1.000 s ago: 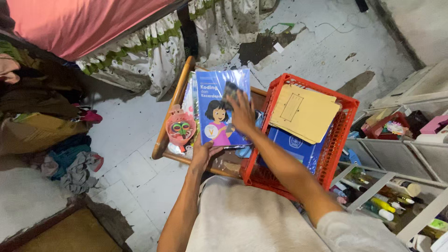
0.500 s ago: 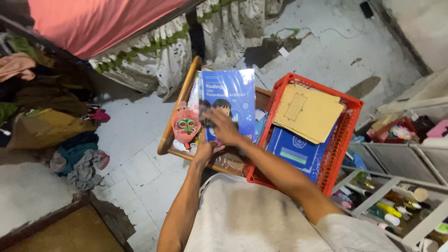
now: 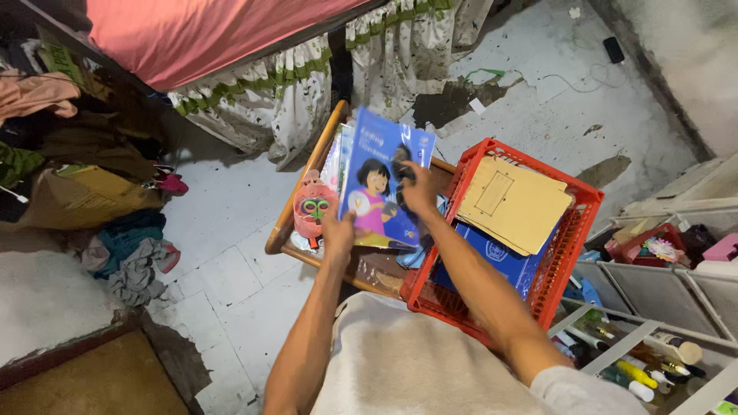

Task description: The person sorts through a stack of papers and books on a small table, handling notebooks and pamphlets before placing them into a red plastic crate.

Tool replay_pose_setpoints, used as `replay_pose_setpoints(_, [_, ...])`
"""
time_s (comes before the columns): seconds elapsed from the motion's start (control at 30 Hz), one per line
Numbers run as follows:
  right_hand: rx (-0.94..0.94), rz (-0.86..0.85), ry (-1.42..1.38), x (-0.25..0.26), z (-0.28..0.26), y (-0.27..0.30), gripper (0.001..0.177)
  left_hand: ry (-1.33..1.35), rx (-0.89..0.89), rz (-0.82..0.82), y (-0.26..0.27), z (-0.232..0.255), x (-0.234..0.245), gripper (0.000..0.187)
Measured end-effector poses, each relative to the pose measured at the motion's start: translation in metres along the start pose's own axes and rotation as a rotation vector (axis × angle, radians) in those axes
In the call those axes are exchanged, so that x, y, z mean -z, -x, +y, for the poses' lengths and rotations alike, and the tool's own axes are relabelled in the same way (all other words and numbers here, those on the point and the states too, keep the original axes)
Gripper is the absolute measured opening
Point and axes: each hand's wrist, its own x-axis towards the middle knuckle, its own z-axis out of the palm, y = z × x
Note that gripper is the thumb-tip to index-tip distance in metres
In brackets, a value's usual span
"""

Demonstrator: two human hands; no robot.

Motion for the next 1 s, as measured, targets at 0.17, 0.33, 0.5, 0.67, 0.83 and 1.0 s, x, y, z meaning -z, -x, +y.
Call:
replay_pose_setpoints(0.17, [-0.446,0.078,-0.991,0.022,0.028,-0.008,0.024,-0.616,-0.401,0.095,0.038,0.099,-0.022,0.037])
replay_pose_setpoints(0.33, [-0.607,0.135,-1.441,0.059,0.041,-0.014,0.017,-0.866,-1.004,0.036,0.067,0.085,-0.036,0.044])
replay_pose_setpoints(0.5, [-0.727,0.312,-1.513,0.081,0.047,-0.006,0.025,-1.096,-1.02,-0.062,0.051,0.0,-0.016,0.053])
replay_pose_setpoints(0.67, [-0.355,0.468,-0.976,0.109,0.037,0.01,0.032,-1.182,-0.854,-0.132,0.036,-0.07,-0.003,0.055])
replay_pose_setpoints(0.83, [-0.135,0.298,-0.344,0.093,0.012,0.004,0.036,-1.227,-0.91,-0.099,0.031,-0.074,-0.009,0.048])
replay_pose_setpoints(1.0, [0.022,-0.163,0.03,0.022,-0.019,0.04,0.05,-1.056,-0.764,0.05,0.057,-0.044,-0.017,0.054])
